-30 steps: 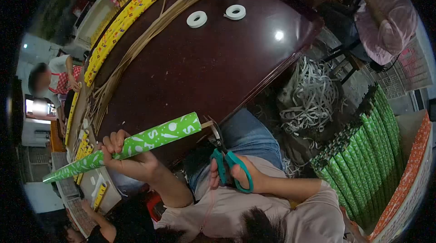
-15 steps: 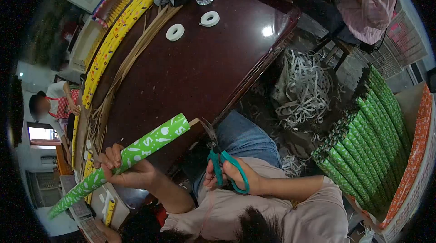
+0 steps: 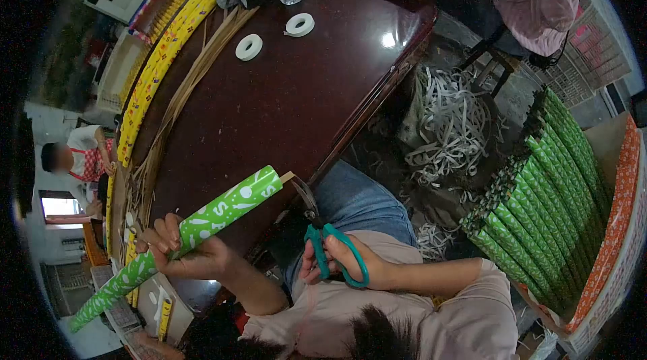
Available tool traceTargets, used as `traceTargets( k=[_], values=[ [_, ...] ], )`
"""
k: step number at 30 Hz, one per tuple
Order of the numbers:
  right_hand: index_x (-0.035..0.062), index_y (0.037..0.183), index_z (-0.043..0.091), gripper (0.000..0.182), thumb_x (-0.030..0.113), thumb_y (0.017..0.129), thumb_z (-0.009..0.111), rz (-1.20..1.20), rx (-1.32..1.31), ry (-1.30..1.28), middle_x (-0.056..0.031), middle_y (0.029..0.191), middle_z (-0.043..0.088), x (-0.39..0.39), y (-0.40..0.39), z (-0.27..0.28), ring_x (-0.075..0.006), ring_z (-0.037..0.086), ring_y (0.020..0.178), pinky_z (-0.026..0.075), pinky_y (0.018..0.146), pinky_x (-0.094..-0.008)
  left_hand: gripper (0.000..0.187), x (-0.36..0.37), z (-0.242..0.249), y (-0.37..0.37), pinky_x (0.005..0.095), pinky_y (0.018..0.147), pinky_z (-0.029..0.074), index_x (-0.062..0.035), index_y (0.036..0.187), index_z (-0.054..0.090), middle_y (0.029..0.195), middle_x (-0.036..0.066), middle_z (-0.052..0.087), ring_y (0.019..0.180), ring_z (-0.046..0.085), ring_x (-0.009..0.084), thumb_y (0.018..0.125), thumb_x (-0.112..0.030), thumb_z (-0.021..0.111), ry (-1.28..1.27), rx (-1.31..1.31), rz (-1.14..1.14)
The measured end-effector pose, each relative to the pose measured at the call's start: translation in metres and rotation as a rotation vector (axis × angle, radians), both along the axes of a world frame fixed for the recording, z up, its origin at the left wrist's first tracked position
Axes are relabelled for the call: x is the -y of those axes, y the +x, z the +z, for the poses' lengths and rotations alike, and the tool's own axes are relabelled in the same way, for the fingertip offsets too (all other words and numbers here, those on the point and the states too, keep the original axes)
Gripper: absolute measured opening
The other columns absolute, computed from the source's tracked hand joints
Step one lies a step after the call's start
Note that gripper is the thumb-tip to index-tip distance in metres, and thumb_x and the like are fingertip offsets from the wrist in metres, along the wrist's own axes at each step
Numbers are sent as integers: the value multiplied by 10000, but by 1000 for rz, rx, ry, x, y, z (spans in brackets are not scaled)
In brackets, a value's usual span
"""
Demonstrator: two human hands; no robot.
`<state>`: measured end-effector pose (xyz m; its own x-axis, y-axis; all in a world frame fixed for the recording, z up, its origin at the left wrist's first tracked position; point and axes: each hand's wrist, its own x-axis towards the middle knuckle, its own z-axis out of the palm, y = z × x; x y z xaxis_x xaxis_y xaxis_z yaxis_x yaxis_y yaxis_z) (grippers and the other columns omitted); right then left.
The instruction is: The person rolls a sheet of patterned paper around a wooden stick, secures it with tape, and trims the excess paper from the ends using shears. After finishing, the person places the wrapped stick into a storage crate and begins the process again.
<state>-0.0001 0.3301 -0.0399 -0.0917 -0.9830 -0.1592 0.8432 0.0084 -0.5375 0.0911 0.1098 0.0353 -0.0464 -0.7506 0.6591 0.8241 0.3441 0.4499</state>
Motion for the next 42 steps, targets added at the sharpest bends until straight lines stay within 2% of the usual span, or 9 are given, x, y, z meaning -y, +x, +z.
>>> traceTargets(
  k=[7, 17, 25, 35, 37, 42],
  values=[
    [-14, 1092, 500, 618, 557, 1016, 277, 20, -45, 54, -168, 1026, 609, 4, -3, 5, -223, 644, 952, 529, 852, -335, 144, -4, 0, -5, 222, 508, 372, -91, 1036, 425, 693, 10, 405, 548, 375, 99, 933, -58, 521, -1, -2, -51],
    [-22, 1047, 500, 607, 539, 1024, 268, -22, -26, 62, -178, 977, 622, 5, -4, 7, -217, 655, 906, 546, 835, -330, 166, -8, 2, -11, 213, 516, 389, -93, 1029, 429, 680, 3, 384, 548, 379, 89, 908, -31, 524, 7, 14, -124],
    [-10, 1032, 533, 577, 508, 1033, 279, -10, -158, 65, -154, 937, 646, 2, -6, 4, -194, 665, 864, 530, 746, -279, 185, -7, 0, -12, 211, 505, 376, -93, 1034, 433, 678, -3, 382, 542, 374, 83, 895, -30, 538, 22, 15, -100],
    [-7, 1024, 520, 571, 510, 1034, 278, -26, -93, 91, -149, 926, 626, 3, -7, 9, -202, 663, 875, 542, 739, -290, 194, -8, -1, -14, 215, 517, 383, -100, 1049, 419, 676, -9, 377, 543, 374, 84, 895, -34, 518, 16, 43, -94],
    [-7, 1005, 513, 581, 531, 1025, 292, -38, 9, 134, -133, 887, 606, 1, -7, 15, -201, 660, 866, 550, 741, -303, 194, -9, -1, -15, 217, 520, 383, -100, 1042, 425, 675, -9, 376, 546, 374, 84, 892, -36, 529, 20, 46, -117],
    [0, 966, 505, 596, 559, 1013, 306, -35, 12, 160, -114, 835, 584, -1, -9, 17, -199, 653, 825, 552, 726, -306, 182, -8, 0, -19, 213, 520, 382, -105, 1009, 428, 674, -11, 375, 546, 371, 79, 888, -43, 548, 27, 64, -144]
  ],
)
